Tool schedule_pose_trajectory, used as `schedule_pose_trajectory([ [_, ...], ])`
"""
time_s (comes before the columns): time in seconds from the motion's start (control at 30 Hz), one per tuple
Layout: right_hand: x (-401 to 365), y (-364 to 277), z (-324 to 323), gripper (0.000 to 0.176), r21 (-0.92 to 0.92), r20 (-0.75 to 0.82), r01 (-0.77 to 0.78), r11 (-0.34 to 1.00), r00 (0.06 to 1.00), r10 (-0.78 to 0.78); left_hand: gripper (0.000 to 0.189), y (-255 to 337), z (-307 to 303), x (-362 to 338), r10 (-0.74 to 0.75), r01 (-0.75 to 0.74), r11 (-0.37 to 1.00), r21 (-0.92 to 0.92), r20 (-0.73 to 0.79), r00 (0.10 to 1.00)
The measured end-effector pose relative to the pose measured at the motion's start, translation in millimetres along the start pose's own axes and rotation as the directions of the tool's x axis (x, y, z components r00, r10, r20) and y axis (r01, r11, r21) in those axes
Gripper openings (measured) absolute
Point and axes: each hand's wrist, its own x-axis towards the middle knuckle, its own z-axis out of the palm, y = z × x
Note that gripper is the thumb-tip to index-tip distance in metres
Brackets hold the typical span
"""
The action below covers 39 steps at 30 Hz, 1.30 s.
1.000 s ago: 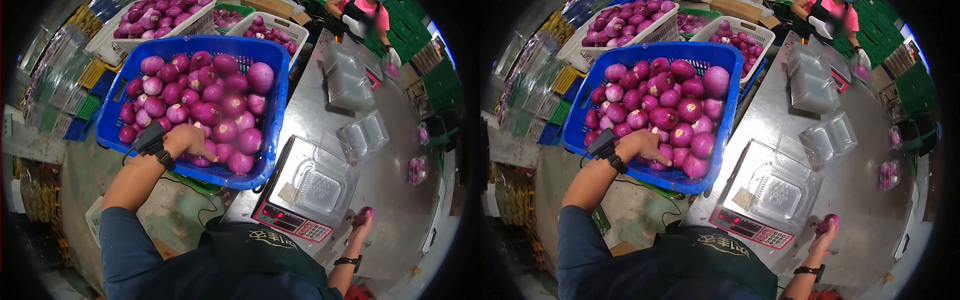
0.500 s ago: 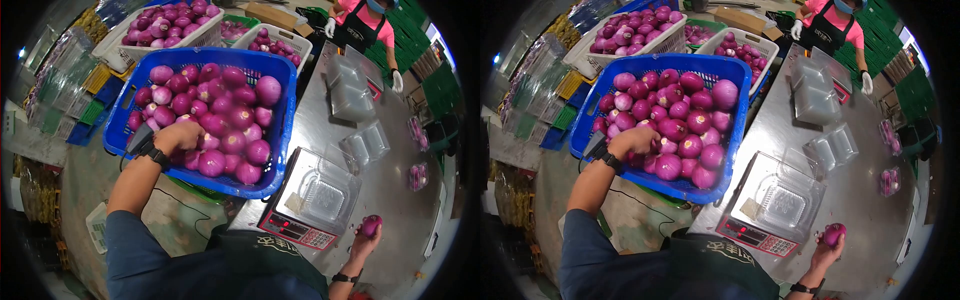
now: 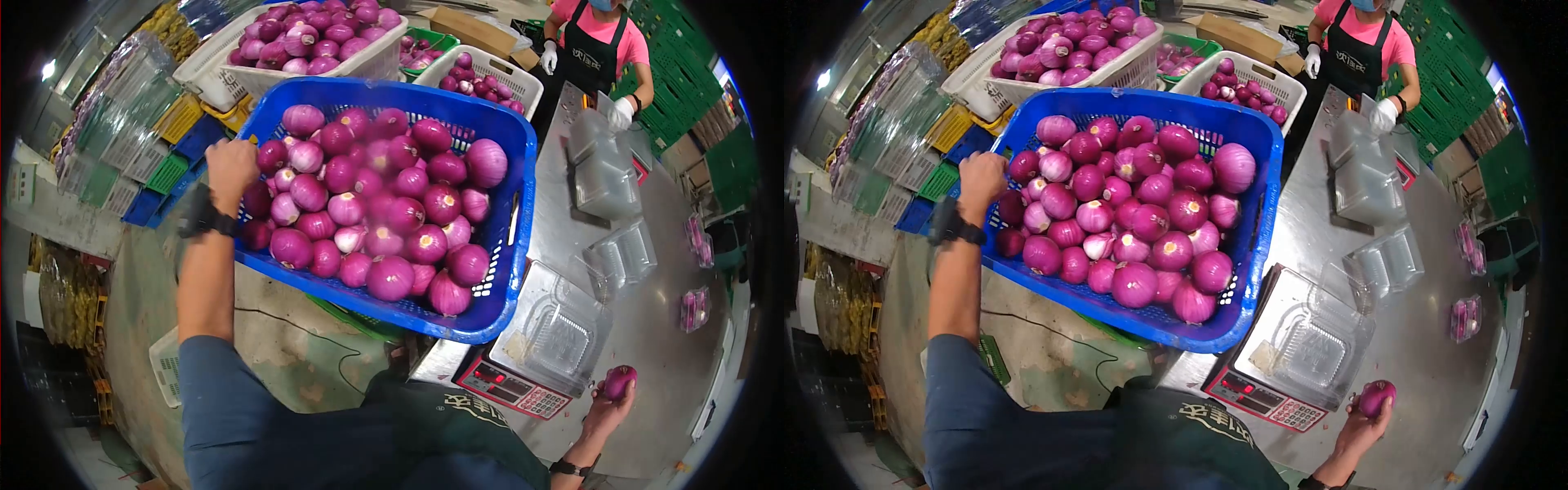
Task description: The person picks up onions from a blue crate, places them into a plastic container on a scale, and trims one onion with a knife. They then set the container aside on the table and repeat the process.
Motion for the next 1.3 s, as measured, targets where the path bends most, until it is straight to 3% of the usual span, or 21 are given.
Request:
schedule_pose_trajectory([
  [0.03,-3,1,3,0.048,-0.003,-0.018,-0.008,1.0,1.0,0.008,0.031,10,-2,-3,-0.098,0.093,0.948,-0.305,0.001,0.995],
  [0.07,-6,3,6,0.048,0.002,-0.025,-0.008,1.0,1.0,0.008,0.031,20,-3,-1,-0.18,0.162,0.798,-0.58,0.027,0.983],
  [0.17,-12,-3,17,0.048,-0.031,-0.009,0.022,0.999,1.0,-0.022,0.044,32,15,9,0.062,0.081,0.782,-0.618,0.207,0.976],
  [0.27,-18,0,22,0.048,-0.034,-0.028,0.015,0.999,0.999,-0.016,0.071,57,4,-4,0.098,0.097,0.877,-0.471,0.373,0.923],
  [0.47,-24,6,31,0.049,-0.014,-0.014,0.031,0.999,0.999,-0.031,0.095,84,26,-26,0.062,0.075,0.867,-0.493,0.256,0.965],
  [0.63,-25,5,38,0.049,0.072,0.051,0.0,0.997,0.999,-0.004,0.09,87,27,-29,0.017,0.121,0.816,-0.566,0.232,0.973],
  [0.73,-25,4,36,0.048,0.093,0.06,0.013,0.996,0.998,-0.019,0.09,80,20,-26,0.012,0.17,0.801,-0.573,0.299,0.954],
  [0.8,-25,2,36,0.049,0.111,0.065,0.017,0.994,0.998,-0.024,0.096,63,20,-24,0.155,0.274,0.511,-0.815,0.4,0.903],
  [0.83,-26,1,35,0.049,0.133,0.073,0.007,0.991,0.997,-0.017,0.089,60,21,-24,0.236,0.359,0.299,-0.884,0.433,0.87],
  [0.87,-26,0,33,0.049,0.155,0.083,-0.004,0.988,0.997,-0.009,0.089,58,23,-29,0.236,0.352,0.307,-0.884,0.429,0.872],
  [0.9,-24,1,30,0.049,0.166,0.081,-0.006,0.986,0.997,-0.007,0.083,56,18,-38,0.359,0.444,-0.073,-0.893,0.392,0.847],
  [0.93,-21,1,25,0.052,0.217,0.146,-0.042,0.975,0.989,0.01,0.077,56,6,-49,0.46,0.51,-0.43,-0.745,0.305,0.834],
  [0.97,-18,1,22,0.056,0.264,0.213,-0.081,0.961,0.977,0.024,0.076,56,-8,-61,0.494,0.514,-0.586,-0.627,0.226,0.839],
  [1.0,-18,2,23,0.056,0.274,0.217,-0.085,0.958,0.976,0.024,0.076,61,-23,-71,0.489,0.507,-0.583,-0.635,0.224,0.843],
  [1.07,-16,1,27,0.076,0.245,0.238,-0.053,0.968,0.971,-0.007,0.086,72,-47,-91,0.549,0.459,-0.785,-0.415,-0.124,0.826],
  [1.13,-12,0,30,0.085,0.19,0.266,-0.024,0.982,0.963,-0.028,0.096,91,-70,-114,0.544,0.452,-0.801,-0.392,-0.163,0.823],
  [1.2,-11,-3,34,0.094,0.132,0.282,0.018,0.991,0.958,-0.055,0.101,120,-90,-140,0.394,0.315,-0.896,-0.313,-0.234,0.889],
  [1.3,-14,-10,40,0.095,0.072,0.356,-0.029,0.997,0.935,0.001,0.109,164,-116,-183,0.366,0.243,-0.873,-0.423,-0.239,0.899],
])
